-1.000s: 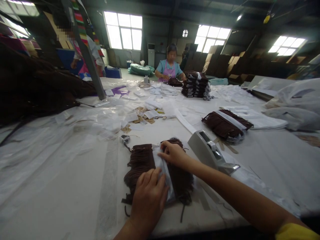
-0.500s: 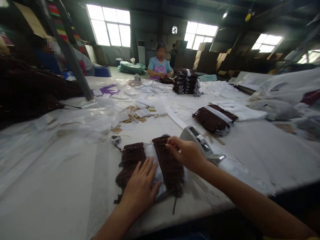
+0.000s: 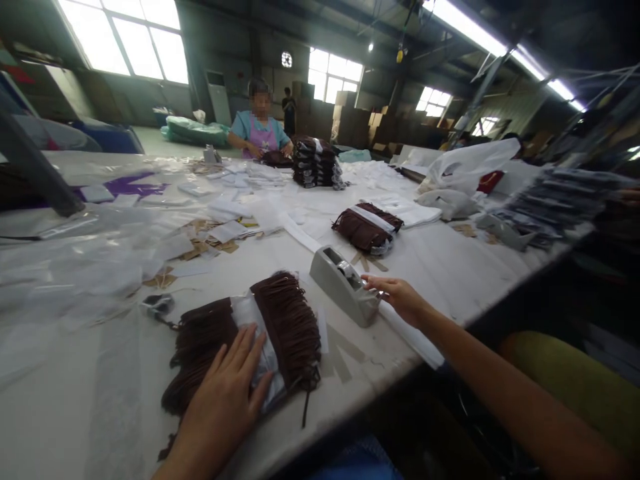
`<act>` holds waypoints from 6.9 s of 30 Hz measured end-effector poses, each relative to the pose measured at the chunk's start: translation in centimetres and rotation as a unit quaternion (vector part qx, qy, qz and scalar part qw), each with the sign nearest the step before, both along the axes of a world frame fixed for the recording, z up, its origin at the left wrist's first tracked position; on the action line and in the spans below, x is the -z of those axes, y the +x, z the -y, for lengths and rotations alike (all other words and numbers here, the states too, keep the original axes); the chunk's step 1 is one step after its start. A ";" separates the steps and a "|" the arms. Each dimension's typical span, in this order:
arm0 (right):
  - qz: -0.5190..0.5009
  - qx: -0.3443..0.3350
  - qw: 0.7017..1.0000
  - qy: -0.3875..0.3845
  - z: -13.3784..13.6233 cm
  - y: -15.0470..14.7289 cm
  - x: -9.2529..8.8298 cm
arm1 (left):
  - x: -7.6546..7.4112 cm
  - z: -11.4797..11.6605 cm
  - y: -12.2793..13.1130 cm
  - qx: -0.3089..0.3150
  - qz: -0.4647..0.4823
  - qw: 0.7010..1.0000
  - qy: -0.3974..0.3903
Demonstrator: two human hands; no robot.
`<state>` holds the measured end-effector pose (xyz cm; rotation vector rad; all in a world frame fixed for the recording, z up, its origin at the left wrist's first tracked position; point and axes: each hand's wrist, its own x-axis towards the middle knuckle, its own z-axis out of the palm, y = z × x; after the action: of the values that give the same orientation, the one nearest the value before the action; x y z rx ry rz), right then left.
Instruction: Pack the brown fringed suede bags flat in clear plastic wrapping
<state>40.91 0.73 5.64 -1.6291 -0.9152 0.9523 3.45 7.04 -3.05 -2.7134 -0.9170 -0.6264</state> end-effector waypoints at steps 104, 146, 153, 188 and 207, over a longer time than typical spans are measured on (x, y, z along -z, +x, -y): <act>0.463 -0.422 0.736 0.258 -5.1 -16.9 4.5 | -6.8 -6.2 -6.3 -0.024 -0.149 0.979 -0.140; 0.425 -0.373 0.775 0.283 -5.4 -14.3 3.5 | -6.6 -6.6 -12.8 -0.195 -0.072 0.962 -0.179; 0.504 -0.383 0.715 0.299 -8.4 -12.1 2.8 | -7.9 -0.9 -3.6 0.072 0.031 0.967 -0.242; 0.688 -0.374 0.614 0.101 -2.6 -7.2 0.6 | -2.1 -0.1 -3.9 0.093 0.038 0.978 -0.182; 0.574 -0.390 0.692 0.199 -9.1 -12.0 1.0 | -1.2 0.7 -7.5 0.071 0.023 0.983 -0.167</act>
<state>28.88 9.79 4.59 -1.3073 -2.6158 0.0151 -4.02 6.34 -1.82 -3.0983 -0.9161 -0.6104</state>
